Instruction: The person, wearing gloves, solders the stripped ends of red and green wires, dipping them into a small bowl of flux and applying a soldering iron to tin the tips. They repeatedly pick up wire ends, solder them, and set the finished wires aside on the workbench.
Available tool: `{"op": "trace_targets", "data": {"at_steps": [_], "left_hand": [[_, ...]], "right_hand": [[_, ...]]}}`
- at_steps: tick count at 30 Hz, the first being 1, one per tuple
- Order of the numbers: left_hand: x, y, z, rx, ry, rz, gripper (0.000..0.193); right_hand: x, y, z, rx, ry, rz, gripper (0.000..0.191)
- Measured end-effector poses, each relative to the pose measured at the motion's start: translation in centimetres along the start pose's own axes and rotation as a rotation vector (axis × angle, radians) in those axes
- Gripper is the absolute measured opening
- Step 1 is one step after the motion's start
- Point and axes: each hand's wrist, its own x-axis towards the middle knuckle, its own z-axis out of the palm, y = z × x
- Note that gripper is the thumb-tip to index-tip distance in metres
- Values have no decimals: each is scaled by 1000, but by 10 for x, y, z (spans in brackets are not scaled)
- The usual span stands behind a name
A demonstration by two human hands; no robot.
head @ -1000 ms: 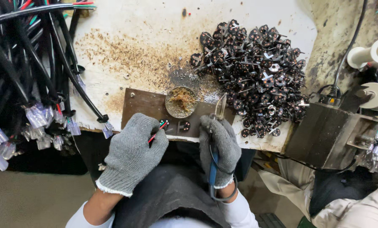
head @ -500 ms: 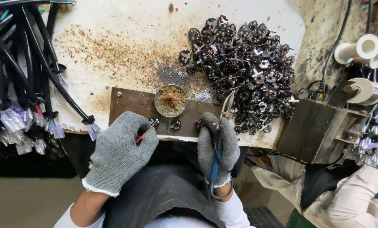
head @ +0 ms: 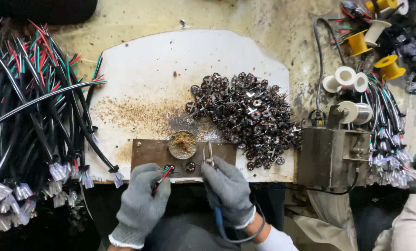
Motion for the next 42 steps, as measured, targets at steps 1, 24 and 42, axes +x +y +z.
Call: {"op": "trace_targets", "data": {"at_steps": [1, 24, 42], "left_hand": [[-10, 6, 1, 2, -20, 45, 24], [313, 8, 81, 1079, -333, 535, 16], [97, -25, -35, 1214, -210, -159, 20]], "right_hand": [[6, 0, -15, -44, 61, -97, 30], [1, 76, 8, 107, 367, -170, 20], [-28, 82, 43, 1, 630, -87, 26]]}}
